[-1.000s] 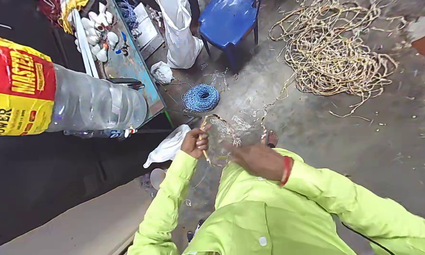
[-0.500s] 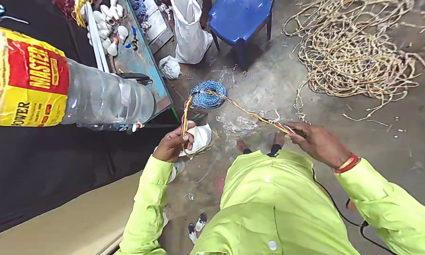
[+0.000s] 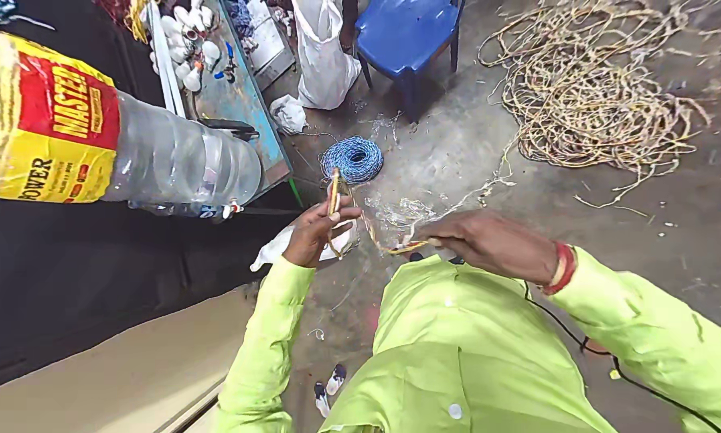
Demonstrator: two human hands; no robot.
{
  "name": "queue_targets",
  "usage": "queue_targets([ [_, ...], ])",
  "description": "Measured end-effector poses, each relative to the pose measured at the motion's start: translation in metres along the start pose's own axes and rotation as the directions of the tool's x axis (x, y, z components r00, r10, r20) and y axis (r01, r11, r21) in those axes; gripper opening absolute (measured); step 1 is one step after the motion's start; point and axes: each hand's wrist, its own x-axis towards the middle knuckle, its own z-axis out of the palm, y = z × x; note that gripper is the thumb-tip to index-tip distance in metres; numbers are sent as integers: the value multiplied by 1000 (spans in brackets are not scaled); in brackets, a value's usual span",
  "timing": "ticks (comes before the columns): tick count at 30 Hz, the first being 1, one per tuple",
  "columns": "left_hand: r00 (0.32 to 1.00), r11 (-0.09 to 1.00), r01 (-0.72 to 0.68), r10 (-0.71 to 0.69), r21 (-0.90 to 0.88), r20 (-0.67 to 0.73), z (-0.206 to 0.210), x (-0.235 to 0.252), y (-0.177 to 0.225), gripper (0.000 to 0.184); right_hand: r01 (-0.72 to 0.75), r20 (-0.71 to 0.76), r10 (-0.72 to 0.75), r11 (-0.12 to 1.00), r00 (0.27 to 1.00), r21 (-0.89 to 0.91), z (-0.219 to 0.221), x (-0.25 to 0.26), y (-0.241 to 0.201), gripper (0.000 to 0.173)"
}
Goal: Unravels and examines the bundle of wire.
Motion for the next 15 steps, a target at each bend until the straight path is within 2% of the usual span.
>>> queue_targets([
  [3, 990, 998, -43, 38, 36, 135, 26, 8, 13, 37, 127, -22, -127, 992, 992, -29, -12, 43, -24, 21],
  [7, 985, 991, -96, 80, 97, 153, 39, 10, 32, 32, 221, -19, -223, 974, 975, -51, -30, 84, -28, 20],
  [10, 984, 981, -134, 115, 143, 137, 35, 14, 42, 33, 114, -2, -114, 993, 994, 27, -43, 94, -34, 15],
  [13, 978, 965, -159, 124, 209, 169, 36, 17, 49, 36, -39, -6, 40, 986, 999, 161, -53, 95, -41, 35],
  [15, 968, 952, -197, 150, 235, 203, 38, 21, 51, 37, -67, -22, 74, 974, 997, 216, -56, 94, -39, 35],
])
